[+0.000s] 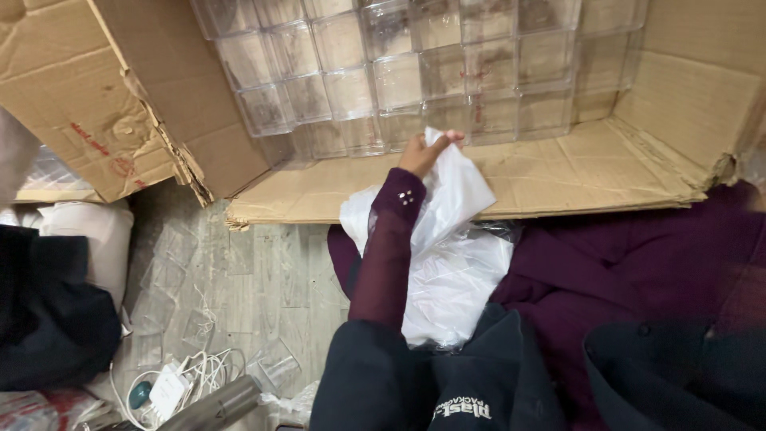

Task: The person sits on the floor in front of an open cardboard box filled with clear plastic boxes and packs them into clear plastic bags. They open a bag, place plastic boxes inside one at a time, and set filled bags aside while continuing with the remaining boxes.

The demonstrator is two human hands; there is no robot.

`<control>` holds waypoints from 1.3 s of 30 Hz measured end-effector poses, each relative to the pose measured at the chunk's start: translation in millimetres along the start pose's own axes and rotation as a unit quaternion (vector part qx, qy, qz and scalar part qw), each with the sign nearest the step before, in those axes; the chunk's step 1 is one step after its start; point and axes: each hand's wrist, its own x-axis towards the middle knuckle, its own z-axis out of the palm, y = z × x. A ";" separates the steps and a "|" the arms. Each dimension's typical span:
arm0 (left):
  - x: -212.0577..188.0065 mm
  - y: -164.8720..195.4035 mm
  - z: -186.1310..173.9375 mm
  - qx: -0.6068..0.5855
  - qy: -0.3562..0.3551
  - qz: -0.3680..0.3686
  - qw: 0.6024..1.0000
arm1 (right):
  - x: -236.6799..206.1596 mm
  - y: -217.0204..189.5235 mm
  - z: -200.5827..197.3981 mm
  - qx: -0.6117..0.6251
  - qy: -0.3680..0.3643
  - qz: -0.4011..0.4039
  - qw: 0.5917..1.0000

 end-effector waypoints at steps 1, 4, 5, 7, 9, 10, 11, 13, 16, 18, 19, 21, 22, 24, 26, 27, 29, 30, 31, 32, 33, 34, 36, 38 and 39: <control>4.7 1.4 3.7 0.015 0.003 0.016 1.000 | 4.4 -18.8 19.8 0.066 -0.081 0.030 0.994; 15.1 5.4 7.4 0.010 0.024 0.021 0.999 | -37.8 -38.3 126.5 0.179 -0.401 0.294 0.849; 16.3 7.4 7.0 0.000 0.032 0.015 0.999 | -54.4 -35.1 150.9 0.160 -0.473 0.398 0.769; 16.7 9.3 3.7 0.034 0.058 0.017 0.998 | -82.7 -16.1 172.6 0.162 -0.478 0.446 0.739; 14.3 10.6 0.1 0.027 0.047 0.031 0.998 | -104.2 5.0 186.4 0.176 -0.452 0.447 0.752; 12.1 10.4 -1.1 0.001 0.021 0.044 0.999 | -109.2 11.7 185.8 0.187 -0.444 0.440 0.758; 10.2 9.6 -1.4 -0.026 -0.005 0.054 0.998 | -112.9 14.7 182.7 0.196 -0.436 0.434 0.763; 7.8 6.9 -0.9 -0.004 0.020 0.003 1.000 | -118.2 19.9 174.8 0.137 -0.434 0.363 0.813; 8.3 1.1 0.0 0.042 0.061 0.021 0.997 | -122.3 7.4 170.2 -0.048 -0.432 0.163 0.886; 10.6 -2.3 0.0 0.069 0.073 0.042 0.994 | -123.0 -1.5 173.2 -0.144 -0.419 0.031 0.896; 12.0 -3.6 0.1 0.078 0.071 0.041 0.994 | -122.1 -3.9 176.3 -0.160 -0.415 0.066 0.893; 14.7 -3.9 1.7 0.039 0.040 0.050 0.997 | -116.8 -3.5 183.5 -0.197 -0.406 0.130 0.883; 16.1 -3.4 2.7 -0.007 0.012 0.059 0.998 | -111.9 -1.0 186.9 -0.056 -0.381 0.240 0.891; 17.6 -0.2 2.0 -0.083 -0.016 0.060 0.995 | -102.3 5.7 194.4 0.231 -0.295 0.439 0.817; 18.3 4.9 -1.3 -0.149 -0.019 0.045 0.988 | -94.2 11.7 193.0 0.317 -0.309 0.456 0.772; 17.5 8.2 -5.3 -0.188 -0.026 0.027 0.982 | -91.2 13.9 190.0 0.358 -0.314 0.465 0.746; 14.1 14.7 -17.9 -0.263 -0.040 -0.010 0.964 | -87.3 15.9 179.8 0.342 -0.405 0.477 0.701; 12.1 17.0 -24.0 -0.225 -0.054 0.026 0.973 | -86.0 15.9 174.4 0.333 -0.448 0.480 0.677; 11.1 18.5 -28.6 -0.187 -0.068 0.063 0.978 | -85.3 15.5 170.7 0.260 -0.464 0.421 0.734; 10.5 18.7 -30.8 -0.148 -0.082 0.099 0.981 | -84.1 14.9 168.4 0.183 -0.475 0.359 0.782; 10.2 17.7 -30.9 -0.123 -0.078 0.080 0.986 | -83.1 14.0 167.9 0.104 -0.480 0.293 0.821; 10.0 15.6 -29.2 -0.099 -0.073 0.060 0.991 | -82.0 13.1 168.2 0.125 -0.452 0.298 0.832; 10.2 9.5 -22.9 -0.106 -0.071 -0.002 0.992 | -80.3 11.0 172.2 0.167 -0.392 0.304 0.852; 7.8 1.2 -18.5 -0.172 -0.075 -0.090 0.978 | -81.2 7.8 171.2 0.297 -0.328 0.421 0.792; 5.7 -3.1 -20.0 -0.212 -0.077 -0.065 0.972 | -82.6 6.0 167.6 0.358 -0.290 0.474 0.750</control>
